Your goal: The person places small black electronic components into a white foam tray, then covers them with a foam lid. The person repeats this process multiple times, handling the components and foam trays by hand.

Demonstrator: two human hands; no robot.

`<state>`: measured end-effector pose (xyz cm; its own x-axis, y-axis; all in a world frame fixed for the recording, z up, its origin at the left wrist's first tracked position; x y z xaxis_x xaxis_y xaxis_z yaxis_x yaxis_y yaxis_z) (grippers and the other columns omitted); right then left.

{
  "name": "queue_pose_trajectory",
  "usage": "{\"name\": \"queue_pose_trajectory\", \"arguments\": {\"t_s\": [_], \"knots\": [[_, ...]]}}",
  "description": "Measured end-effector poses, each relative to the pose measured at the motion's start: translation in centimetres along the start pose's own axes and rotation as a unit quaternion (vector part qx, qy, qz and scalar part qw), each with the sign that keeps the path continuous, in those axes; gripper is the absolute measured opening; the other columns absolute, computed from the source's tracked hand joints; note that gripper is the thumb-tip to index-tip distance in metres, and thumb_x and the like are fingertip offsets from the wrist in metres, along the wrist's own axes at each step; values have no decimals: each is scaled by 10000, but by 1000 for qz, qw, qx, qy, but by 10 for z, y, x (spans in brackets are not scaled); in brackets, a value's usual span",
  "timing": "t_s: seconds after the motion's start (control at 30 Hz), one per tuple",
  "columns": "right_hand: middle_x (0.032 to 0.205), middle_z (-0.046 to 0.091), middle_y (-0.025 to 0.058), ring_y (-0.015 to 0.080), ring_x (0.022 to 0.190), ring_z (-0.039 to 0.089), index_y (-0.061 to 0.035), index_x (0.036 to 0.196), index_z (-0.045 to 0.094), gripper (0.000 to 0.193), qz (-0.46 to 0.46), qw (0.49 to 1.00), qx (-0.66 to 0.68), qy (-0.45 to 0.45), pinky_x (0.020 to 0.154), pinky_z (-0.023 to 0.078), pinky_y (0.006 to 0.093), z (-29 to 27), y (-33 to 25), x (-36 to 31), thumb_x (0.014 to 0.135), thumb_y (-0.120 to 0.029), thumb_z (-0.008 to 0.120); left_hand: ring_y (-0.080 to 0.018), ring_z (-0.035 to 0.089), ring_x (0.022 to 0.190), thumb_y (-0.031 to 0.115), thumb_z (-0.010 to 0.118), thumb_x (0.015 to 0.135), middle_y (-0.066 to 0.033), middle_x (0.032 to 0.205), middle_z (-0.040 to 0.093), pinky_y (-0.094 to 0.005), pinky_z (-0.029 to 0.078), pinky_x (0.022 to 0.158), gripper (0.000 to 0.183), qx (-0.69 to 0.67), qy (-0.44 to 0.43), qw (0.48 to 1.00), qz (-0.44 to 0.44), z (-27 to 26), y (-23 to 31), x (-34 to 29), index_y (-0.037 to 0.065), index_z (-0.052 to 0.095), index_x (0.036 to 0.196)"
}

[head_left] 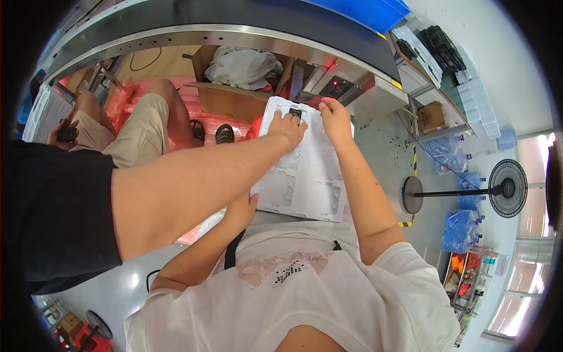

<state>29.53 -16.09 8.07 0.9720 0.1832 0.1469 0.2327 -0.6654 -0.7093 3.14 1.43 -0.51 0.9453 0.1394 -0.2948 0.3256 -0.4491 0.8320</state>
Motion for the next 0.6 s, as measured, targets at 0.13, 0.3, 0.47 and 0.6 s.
{"name": "queue_pose_trajectory", "arguments": {"t_s": [0.13, 0.3, 0.47, 0.6], "knots": [[1170, 554, 193, 314, 1056, 572, 0, 1243, 496, 534, -55, 974, -190, -110, 864, 476, 377, 4, -4, -10, 740, -106, 639, -300, 557, 979, 170, 551, 875, -168, 1073, 593, -406, 439, 846, 311, 112, 90, 977, 155, -5, 26, 35, 3, 530, 1136], [1235, 477, 212, 366, 1131, 507, -9, 1359, 332, 779, -47, 920, -279, -270, 915, 454, 440, 11, -8, -48, 662, -83, 674, -189, 535, 1075, 230, 518, 867, -38, 1109, 617, -452, 421, 847, 209, 423, -2, 881, 210, 51, 117, 133, 147, 678, 971], [1281, 454, 209, 357, 1166, 484, 16, 1368, 315, 811, -70, 930, -271, -236, 913, 453, 456, 17, -3, -76, 664, -114, 697, -206, 527, 1084, 171, 529, 845, -73, 1121, 605, -450, 420, 855, 267, 497, -171, 800, 291, 50, 140, 117, 121, 623, 1090], [1333, 413, 221, 369, 1214, 441, 34, 1370, 307, 814, -12, 958, -181, -222, 952, 431, 429, 7, 6, -90, 665, -106, 689, -225, 540, 1068, 153, 562, 857, -106, 1130, 592, -400, 446, 842, 304, 198, 4, 951, 237, -8, 83, 76, 64, 574, 1147]]}}
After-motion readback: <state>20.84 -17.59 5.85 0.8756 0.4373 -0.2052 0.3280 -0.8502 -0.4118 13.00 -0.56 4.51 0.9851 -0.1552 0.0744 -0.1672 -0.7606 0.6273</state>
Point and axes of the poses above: each hand's wrist, its own x-axis towards the middle knuckle, its own z-axis out of the palm, y = z × x, the point moved 4 cm from there along x, towards the middle knuckle
